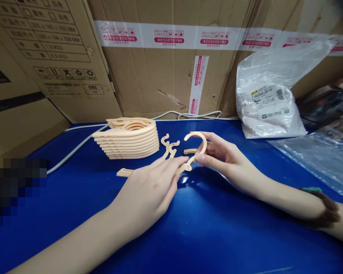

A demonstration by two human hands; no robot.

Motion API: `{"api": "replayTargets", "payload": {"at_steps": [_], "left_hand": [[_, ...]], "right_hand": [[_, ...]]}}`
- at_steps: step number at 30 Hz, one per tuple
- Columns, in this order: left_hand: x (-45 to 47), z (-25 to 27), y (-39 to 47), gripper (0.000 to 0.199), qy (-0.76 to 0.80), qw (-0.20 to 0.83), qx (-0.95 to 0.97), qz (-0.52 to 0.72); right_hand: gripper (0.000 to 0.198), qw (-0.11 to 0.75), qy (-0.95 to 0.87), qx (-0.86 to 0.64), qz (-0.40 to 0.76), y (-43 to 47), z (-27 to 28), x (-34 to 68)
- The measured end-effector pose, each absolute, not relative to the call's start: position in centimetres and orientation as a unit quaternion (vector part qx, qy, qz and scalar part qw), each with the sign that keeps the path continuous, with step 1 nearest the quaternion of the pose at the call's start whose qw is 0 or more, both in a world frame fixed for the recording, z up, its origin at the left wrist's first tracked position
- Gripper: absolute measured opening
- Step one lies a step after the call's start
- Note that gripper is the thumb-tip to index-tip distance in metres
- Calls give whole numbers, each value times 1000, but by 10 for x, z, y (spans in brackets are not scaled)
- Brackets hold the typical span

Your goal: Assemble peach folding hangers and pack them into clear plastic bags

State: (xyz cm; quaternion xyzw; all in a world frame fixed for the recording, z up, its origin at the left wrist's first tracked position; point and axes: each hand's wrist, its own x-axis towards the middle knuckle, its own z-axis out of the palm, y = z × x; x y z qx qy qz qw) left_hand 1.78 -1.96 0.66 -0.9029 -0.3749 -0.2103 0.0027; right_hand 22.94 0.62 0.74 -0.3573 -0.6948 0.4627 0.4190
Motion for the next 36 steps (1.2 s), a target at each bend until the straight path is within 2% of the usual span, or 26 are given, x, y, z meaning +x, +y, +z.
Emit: {"api": "replayTargets", "payload": {"at_steps": [3, 7, 10, 14, 19, 25, 32, 36], "left_hand": [[17, 9, -23, 31, -396, -91, -887, -218], [16, 10, -22, 18, -456, -173, -843, -228], [15, 11, -16, 19, -474, -242, -806, -259], [14, 9, -8, 22, -472, -372, -745, -290], [12, 7, -1, 28, -472, -497, -664, -299], [10, 5, 3, 36, -495, -546, -599, -313], [11, 12, 0, 26, -509, -547, -580, -323], [12, 14, 0, 25, -508, -541, -577, -341]], "right_hand": [[46, 396, -724, -347, 445, 4, 8, 229], [41, 358, -781, -330, 391, 9, 9, 234], [31, 334, -845, -322, 267, 20, 11, 242], [29, 269, -904, -323, 77, 35, 11, 253], [32, 177, -904, -390, -26, 43, 3, 259], [22, 152, -892, -425, -36, 43, 3, 258], [19, 187, -893, -394, 111, 26, 9, 247], [22, 162, -901, -394, 82, 15, 12, 242]]}}
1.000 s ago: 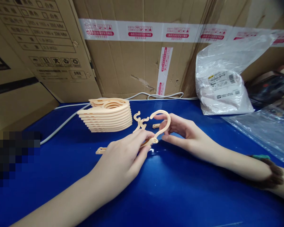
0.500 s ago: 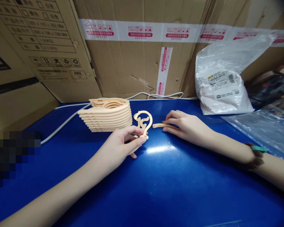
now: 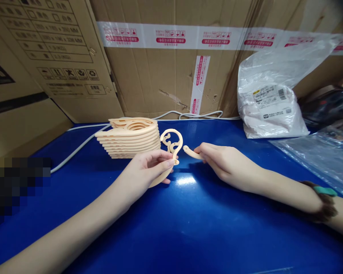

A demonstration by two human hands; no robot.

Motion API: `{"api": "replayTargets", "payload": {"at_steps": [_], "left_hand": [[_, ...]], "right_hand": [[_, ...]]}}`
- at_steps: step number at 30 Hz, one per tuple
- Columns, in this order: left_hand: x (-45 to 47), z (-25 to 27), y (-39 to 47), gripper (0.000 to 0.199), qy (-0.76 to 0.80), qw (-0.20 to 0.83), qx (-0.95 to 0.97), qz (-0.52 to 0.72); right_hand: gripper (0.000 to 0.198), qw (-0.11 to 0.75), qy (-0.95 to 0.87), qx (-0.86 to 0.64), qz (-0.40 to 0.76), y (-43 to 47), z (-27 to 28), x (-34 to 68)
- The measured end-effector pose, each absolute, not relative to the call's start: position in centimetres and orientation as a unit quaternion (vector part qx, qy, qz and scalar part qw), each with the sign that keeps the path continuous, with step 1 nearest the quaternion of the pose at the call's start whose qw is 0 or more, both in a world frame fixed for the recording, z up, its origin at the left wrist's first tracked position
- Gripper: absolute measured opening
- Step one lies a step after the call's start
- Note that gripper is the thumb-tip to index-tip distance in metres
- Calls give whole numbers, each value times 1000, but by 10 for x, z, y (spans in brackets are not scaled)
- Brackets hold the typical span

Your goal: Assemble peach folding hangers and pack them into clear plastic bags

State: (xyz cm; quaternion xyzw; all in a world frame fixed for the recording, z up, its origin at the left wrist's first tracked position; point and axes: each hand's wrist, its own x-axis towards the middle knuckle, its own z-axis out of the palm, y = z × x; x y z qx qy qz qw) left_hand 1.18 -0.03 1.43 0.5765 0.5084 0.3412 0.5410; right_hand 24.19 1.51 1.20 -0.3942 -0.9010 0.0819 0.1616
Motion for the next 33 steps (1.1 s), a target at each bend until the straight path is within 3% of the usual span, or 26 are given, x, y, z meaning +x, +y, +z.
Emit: {"api": "replayTargets", "payload": {"at_steps": [7, 18, 27, 33], "left_hand": [[13, 20, -5, 30, 498, 526, 605, 329], [10, 18, -2, 28, 469, 592, 582, 302], [11, 20, -5, 26, 479, 597, 572, 295], [11, 21, -4, 29, 487, 571, 585, 307]], "right_hand": [[37, 127, -931, -341, -7, 5, 13, 237], [39, 160, -929, -293, -162, 3, 10, 235], [35, 213, -906, -312, -190, -5, 27, 238], [35, 159, -931, -300, -134, 1, 18, 240]]}}
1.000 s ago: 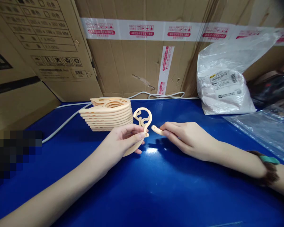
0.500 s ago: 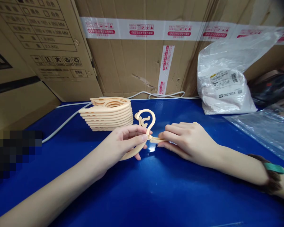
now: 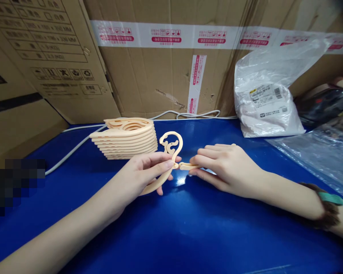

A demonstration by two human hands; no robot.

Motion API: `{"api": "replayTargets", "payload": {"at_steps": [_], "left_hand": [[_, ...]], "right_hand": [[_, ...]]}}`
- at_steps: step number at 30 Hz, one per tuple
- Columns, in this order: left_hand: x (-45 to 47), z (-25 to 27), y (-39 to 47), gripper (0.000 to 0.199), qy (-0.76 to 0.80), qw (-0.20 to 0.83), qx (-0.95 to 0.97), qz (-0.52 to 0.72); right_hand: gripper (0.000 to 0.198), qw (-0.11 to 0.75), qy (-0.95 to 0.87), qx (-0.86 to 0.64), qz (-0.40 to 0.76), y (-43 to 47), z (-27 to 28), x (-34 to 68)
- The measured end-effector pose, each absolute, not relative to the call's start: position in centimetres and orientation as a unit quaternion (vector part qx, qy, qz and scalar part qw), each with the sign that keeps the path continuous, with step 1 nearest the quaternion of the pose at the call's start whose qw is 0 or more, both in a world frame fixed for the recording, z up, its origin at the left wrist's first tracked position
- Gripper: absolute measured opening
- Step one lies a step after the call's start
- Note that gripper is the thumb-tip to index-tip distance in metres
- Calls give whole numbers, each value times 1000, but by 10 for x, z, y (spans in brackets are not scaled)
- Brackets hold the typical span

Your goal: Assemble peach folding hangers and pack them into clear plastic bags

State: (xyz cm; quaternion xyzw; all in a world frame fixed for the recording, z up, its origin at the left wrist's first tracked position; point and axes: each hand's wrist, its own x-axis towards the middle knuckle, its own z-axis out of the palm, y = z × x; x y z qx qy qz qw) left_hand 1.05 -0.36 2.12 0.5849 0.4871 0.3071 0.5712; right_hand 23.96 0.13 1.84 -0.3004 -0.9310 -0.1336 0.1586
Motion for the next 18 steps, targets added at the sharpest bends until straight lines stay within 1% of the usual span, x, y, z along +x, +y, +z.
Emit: {"api": "replayTargets", "payload": {"at_steps": [4, 12, 18], "left_hand": [[11, 19, -3, 34, 478, 583, 586, 299], [10, 19, -4, 39, 468, 573, 616, 268], [12, 22, -5, 30, 466, 575, 612, 280]], "right_hand": [[35, 148, -936, -295, -121, 3, 12, 238], [36, 158, -933, -286, -150, 1, 14, 235], [37, 163, -933, -283, -153, -1, 14, 233]]}}
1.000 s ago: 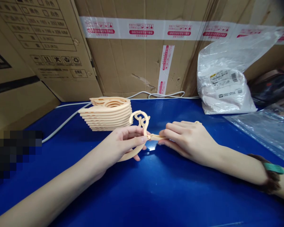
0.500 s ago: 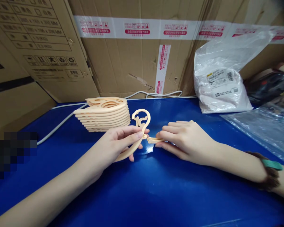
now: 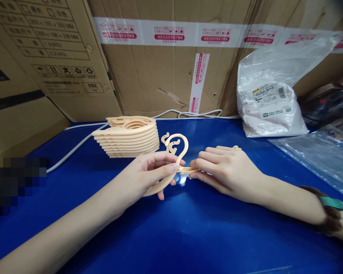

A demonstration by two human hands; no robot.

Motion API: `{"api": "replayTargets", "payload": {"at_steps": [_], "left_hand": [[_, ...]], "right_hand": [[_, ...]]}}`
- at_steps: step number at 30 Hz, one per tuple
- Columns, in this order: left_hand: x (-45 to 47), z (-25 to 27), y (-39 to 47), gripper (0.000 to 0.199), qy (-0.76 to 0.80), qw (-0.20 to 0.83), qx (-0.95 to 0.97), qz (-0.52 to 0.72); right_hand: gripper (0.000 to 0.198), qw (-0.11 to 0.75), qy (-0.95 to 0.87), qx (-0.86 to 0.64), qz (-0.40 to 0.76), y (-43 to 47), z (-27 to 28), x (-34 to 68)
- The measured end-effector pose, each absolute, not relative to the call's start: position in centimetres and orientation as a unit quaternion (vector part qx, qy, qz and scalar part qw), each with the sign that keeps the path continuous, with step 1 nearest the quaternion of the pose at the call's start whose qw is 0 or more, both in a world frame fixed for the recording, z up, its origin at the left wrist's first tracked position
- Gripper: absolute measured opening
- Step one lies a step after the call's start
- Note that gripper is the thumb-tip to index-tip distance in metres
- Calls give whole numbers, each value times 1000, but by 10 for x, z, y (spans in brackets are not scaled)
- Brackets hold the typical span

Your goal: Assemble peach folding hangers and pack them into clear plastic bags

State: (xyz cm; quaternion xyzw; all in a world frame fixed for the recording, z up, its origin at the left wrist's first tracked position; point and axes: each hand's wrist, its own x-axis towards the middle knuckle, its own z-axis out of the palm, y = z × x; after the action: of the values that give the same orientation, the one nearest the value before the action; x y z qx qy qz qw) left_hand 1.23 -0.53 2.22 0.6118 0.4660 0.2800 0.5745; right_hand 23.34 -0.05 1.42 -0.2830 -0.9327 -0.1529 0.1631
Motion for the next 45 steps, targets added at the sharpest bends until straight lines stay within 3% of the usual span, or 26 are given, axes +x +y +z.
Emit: {"api": "replayTargets", "payload": {"at_steps": [45], "left_hand": [[13, 14, -3, 23, 456, 578, 613, 285]], "right_hand": [[39, 165, -939, -296, -52, -7, 8, 234]]}}
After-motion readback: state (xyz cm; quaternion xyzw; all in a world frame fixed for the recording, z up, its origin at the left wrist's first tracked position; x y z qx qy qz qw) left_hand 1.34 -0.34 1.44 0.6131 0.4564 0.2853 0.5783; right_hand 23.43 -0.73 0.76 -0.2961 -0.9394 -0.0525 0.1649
